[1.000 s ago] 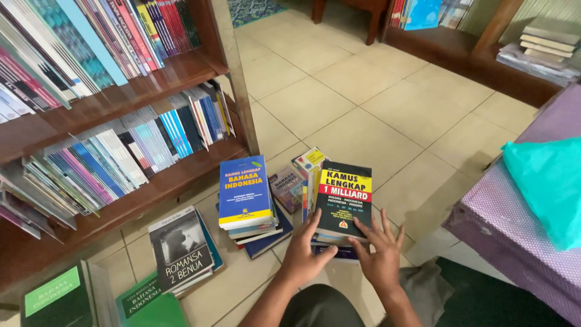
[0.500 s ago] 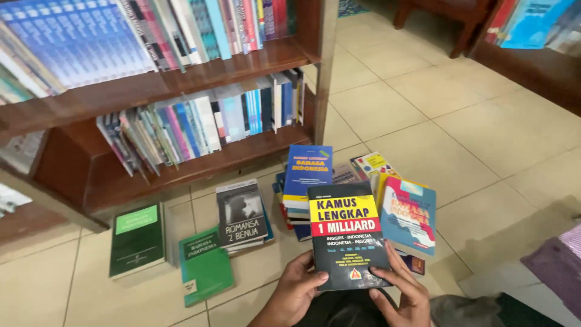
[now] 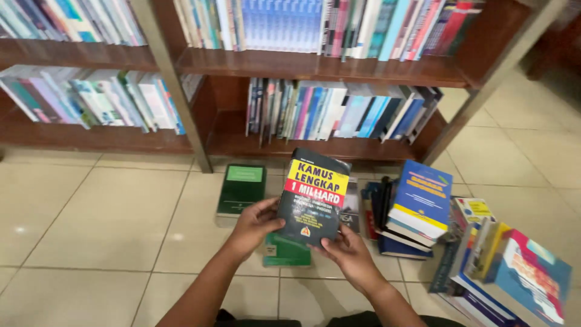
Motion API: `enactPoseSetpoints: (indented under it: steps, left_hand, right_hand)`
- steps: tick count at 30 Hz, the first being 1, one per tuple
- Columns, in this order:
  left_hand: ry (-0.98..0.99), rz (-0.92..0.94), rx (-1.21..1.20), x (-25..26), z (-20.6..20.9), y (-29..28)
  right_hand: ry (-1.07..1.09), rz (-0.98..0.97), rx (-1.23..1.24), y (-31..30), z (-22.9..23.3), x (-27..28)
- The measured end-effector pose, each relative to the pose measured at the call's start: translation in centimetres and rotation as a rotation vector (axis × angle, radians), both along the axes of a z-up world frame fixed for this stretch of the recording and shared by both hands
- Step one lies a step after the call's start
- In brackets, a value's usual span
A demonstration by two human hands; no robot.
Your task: The person stacks books by picking them up from the floor and placing them onto an existing stack, using both hands to position each book until a neat pile is formed.
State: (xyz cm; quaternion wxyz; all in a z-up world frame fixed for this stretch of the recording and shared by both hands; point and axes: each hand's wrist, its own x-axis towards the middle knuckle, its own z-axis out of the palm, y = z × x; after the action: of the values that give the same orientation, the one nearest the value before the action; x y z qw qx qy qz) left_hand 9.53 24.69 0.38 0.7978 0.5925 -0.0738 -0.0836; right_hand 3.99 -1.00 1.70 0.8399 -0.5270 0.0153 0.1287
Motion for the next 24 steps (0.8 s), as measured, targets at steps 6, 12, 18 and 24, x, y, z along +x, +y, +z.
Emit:
enactPoseSetpoints:
  steps: [6, 12, 18, 24]
  left_hand:
    - [-0.042, 0.423, 0.166, 3.1, -2.5, 6.7]
    - [-0.296, 0.311, 1.266, 5.5, -8.6, 12.6]
    - [-0.124, 0.337, 1.043, 5.2, -9.1, 12.8]
    - [-0.029, 0.373, 0.791, 4.9, -9.8, 13.4]
  right_hand:
    - [-0.022, -0.043, 0.049, 11.5, -3.7, 8.5]
    - [-0.297, 0.069, -1.148, 13.3, -17.8, 18.4]
    - [-0.518, 0.088, -0.919, 16.3, -11.3, 14.6]
    - [-0.566, 0.172, -1.098, 17.3, -10.0, 14.0]
